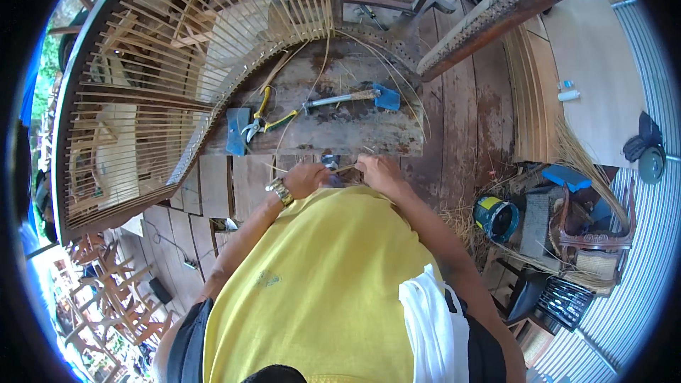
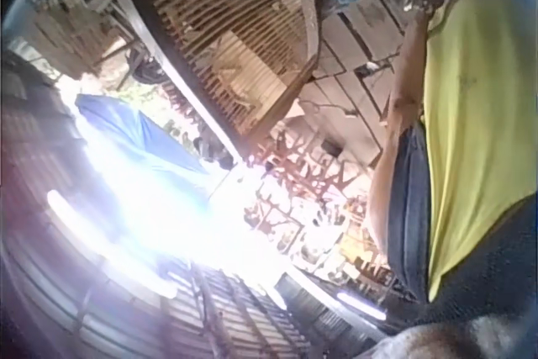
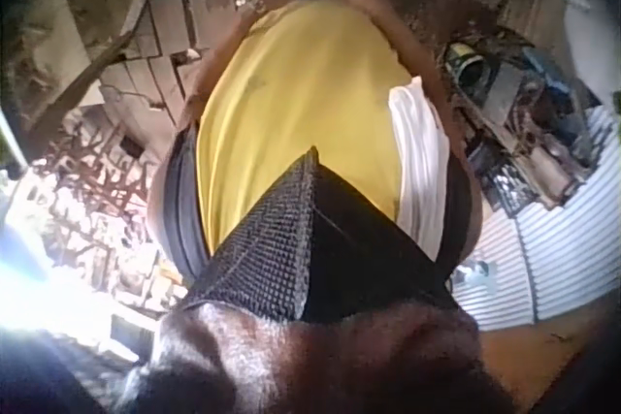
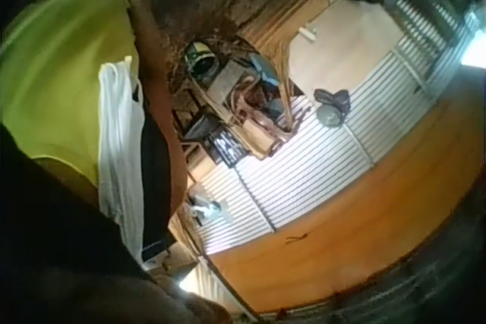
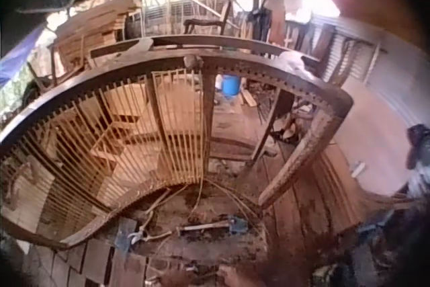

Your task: Weaving and securing rattan or wooden strips into a curved furniture frame using wire and basic tools.

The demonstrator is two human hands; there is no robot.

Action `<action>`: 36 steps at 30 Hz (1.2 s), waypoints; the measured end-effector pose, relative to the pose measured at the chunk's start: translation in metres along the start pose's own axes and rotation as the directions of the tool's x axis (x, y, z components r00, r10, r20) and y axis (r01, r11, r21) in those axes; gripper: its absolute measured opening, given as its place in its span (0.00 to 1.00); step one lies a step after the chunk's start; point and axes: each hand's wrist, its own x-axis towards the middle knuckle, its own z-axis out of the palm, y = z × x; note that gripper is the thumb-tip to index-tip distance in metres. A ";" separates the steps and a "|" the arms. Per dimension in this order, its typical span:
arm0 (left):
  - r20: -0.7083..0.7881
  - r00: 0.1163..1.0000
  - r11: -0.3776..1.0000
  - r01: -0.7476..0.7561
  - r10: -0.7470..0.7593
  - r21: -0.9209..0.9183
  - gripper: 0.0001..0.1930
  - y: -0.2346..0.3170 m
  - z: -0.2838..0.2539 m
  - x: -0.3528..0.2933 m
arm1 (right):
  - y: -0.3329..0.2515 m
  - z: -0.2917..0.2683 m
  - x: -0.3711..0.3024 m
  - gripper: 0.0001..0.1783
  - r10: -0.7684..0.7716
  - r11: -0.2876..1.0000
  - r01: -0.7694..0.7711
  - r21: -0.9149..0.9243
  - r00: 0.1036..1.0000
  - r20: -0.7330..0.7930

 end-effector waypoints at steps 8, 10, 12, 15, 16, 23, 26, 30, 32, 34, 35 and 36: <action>-0.678 0.733 0.993 -0.110 0.058 -0.034 0.27 0.082 -0.100 0.006 | 0.228 -0.013 -0.195 0.18 0.221 0.966 -0.233 -0.113 0.969 -0.114; -0.757 0.653 0.992 -0.116 0.033 -0.056 0.30 0.099 -0.154 0.013 | 0.300 0.020 -0.343 0.20 0.318 0.923 -0.344 -0.172 0.934 -0.160; -0.853 0.507 0.975 -0.222 0.125 0.011 0.36 0.096 -0.191 0.030 | 0.339 0.061 -0.510 0.21 0.422 0.852 -0.462 -0.247 0.885 -0.197; -0.877 0.428 0.964 -0.235 0.216 0.123 0.49 0.127 -0.257 0.063 | 0.366 0.074 -0.560 0.23 0.576 0.720 -0.626 -0.299 0.780 -0.244; -0.860 0.486 0.925 -0.376 0.158 -0.042 0.54 0.146 -0.278 0.089 | 0.374 0.074 -0.550 0.24 0.627 0.666 -0.684 -0.298 0.729 -0.272; -0.597 0.778 0.249 -0.628 0.193 -0.738 0.66 0.297 -0.328 0.179 | 0.332 0.018 -0.351 0.29 0.519 0.749 -0.643 -0.158 0.719 -0.462; -0.519 0.838 0.184 -0.544 0.166 -0.819 0.35 0.318 -0.289 0.180 | 0.207 -0.084 -0.198 0.37 0.266 0.924 -0.376 -0.066 0.758 -0.596; -0.288 0.929 0.099 -0.317 0.234 -0.943 0.13 0.313 -0.166 0.152 | 0.067 -0.176 -0.108 0.50 -0.052 0.998 0.061 -0.017 0.639 -0.767; -0.155 0.962 -0.034 -0.151 0.227 -0.988 0.11 0.329 -0.107 0.118 | 0.009 -0.194 -0.081 0.54 -0.201 0.934 0.346 0.093 0.721 -0.664; -0.221 0.952 0.103 -0.247 0.210 -0.964 0.10 0.310 -0.068 0.105 | 0.022 -0.167 -0.059 0.51 -0.159 0.917 0.306 0.255 0.868 -0.470; -0.202 0.955 0.112 -0.230 0.218 -0.967 0.13 0.298 -0.051 0.112 | 0.065 -0.134 -0.042 0.39 -0.085 0.675 0.288 0.680 0.945 -0.315; -0.289 0.946 0.389 -0.323 0.145 -0.863 0.13 0.254 -0.035 0.124 | 0.076 -0.114 -0.042 0.39 -0.089 0.667 0.281 0.690 0.950 -0.300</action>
